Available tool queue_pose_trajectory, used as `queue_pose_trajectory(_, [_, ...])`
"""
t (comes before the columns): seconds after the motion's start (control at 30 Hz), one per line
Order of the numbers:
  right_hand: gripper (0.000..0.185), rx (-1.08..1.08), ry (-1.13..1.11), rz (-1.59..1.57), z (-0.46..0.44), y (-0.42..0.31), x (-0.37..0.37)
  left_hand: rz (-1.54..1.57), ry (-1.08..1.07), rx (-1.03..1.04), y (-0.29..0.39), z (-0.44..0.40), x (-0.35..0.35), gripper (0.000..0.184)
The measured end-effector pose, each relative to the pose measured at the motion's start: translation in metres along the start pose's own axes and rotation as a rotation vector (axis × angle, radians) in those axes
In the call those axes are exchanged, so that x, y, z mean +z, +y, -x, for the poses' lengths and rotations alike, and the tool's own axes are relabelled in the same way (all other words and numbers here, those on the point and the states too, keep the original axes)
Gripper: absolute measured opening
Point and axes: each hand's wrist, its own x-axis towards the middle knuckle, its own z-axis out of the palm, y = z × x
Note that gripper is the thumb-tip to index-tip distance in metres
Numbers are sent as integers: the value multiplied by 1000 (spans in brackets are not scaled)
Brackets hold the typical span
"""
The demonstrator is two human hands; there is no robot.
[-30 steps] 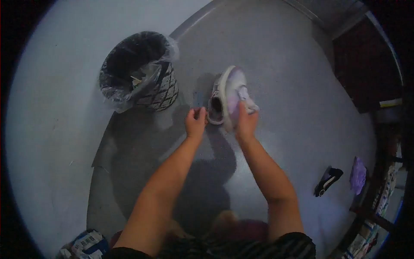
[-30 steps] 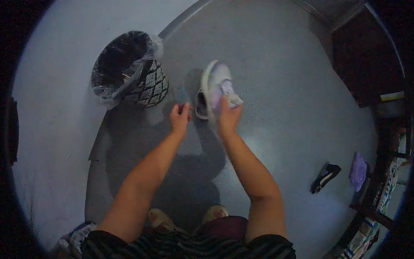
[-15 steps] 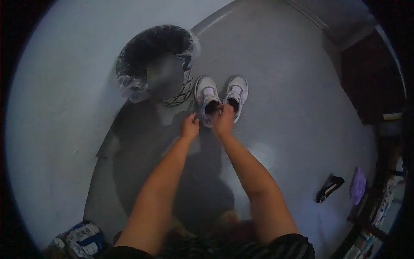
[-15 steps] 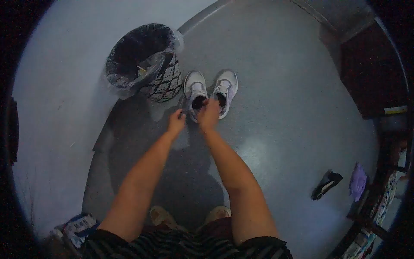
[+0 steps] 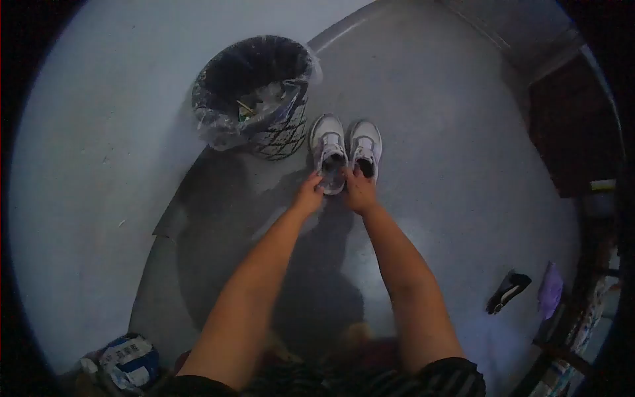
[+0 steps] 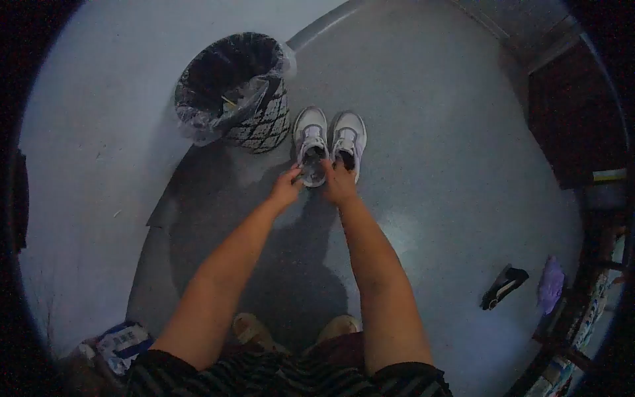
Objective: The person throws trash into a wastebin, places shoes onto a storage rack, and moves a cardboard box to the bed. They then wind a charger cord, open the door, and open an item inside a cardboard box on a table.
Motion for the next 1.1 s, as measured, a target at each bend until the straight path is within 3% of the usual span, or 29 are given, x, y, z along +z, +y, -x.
queue_pose_trajectory(0.07, [75,-13,20,183,4,-7,3,-1,-17,-33,-4,-2,1,39])
queue_pose_trajectory(0.17, [75,134,-265,171,0,-16,-6,61,-80,-170,0,0,-5,42])
queue_pose_trajectory(0.23, [76,220,-234,195,-2,-17,17,231,-154,-298,12,6,-10,43])
queue_pose_trajectory(0.3, [77,253,-175,221,-5,-16,30,112,-103,-173,-9,-1,-4,42])
queue_pose_trajectory(0.37, [75,231,-113,228,-2,-18,31,130,-46,-156,-27,0,2,40])
queue_pose_trajectory(0.43, [69,280,-186,208,-5,-26,20,295,19,-232,-2,16,2,37])
queue_pose_trajectory(0.57, [53,309,-137,226,-5,-24,35,239,-65,-225,-13,13,1,33])
queue_pose_trajectory(0.77, [33,155,-106,-120,32,-29,28,276,-21,-155,-26,29,7,29])
queue_pose_trajectory(0.87, [34,124,-61,-120,39,-18,44,202,-7,-26,-59,22,18,28])
queue_pose_trajectory(0.93, [35,25,-118,-180,44,-9,50,162,21,-74,-52,33,17,29])
queue_pose_trajectory(1.1, [29,-21,-66,-217,41,-6,46,263,27,81,-70,21,27,27])
